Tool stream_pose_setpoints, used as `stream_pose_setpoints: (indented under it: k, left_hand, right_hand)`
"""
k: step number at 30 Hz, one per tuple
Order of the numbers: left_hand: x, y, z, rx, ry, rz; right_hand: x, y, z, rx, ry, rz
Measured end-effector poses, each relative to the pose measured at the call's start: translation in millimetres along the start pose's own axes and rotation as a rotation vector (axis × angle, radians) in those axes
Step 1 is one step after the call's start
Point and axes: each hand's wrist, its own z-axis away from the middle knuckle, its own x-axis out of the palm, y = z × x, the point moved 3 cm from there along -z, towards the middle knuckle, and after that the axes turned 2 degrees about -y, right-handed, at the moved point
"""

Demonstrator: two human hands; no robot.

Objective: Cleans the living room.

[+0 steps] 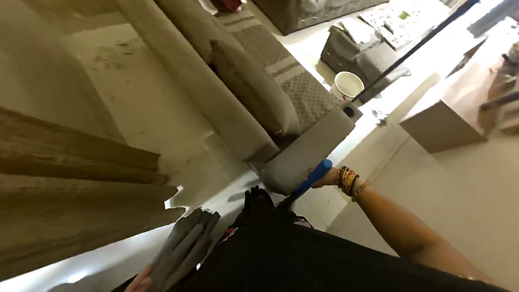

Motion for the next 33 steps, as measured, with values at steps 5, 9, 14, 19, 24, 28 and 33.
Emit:
stream_pose_setpoints:
  k: [5, 9, 14, 19, 24, 28, 33]
  left_hand:
    - [-10.7, 11.7, -48.7, 0.076, -0.093, -0.059]
    - [-17.4, 30.6, -63.8, 0.107, -0.146, -0.091]
    - [-15.2, 38.8, -59.8, 0.059, -0.125, -0.035]
    - [-6.7, 34.7, -51.7, 0.030, -0.176, -0.062]
    - [3.9, 45.1, -53.8, -0.009, -0.171, -0.093]
    - [14.8, 52.4, -64.1, -0.035, -0.180, -0.139]
    - [31.5, 56.6, -77.1, -0.063, -0.168, -0.149]
  right_hand:
    - [30.3, 35.5, 22.6, -0.068, 0.280, -0.202]
    - [68.5, 61.8, 45.6, -0.011, 0.439, -0.260]
    - [54.1, 63.4, 83.0, 0.017, 0.469, -0.204]
    - [16.2, 58.0, 80.0, 0.154, 0.395, -0.091]
    - [-12.6, 66.9, 33.8, 0.197, 0.307, -0.014]
    - [-36.7, 100.7, -2.0, 0.297, 0.485, -0.113]
    - [-58.8, 125.3, -21.4, 0.268, 0.779, -0.435]
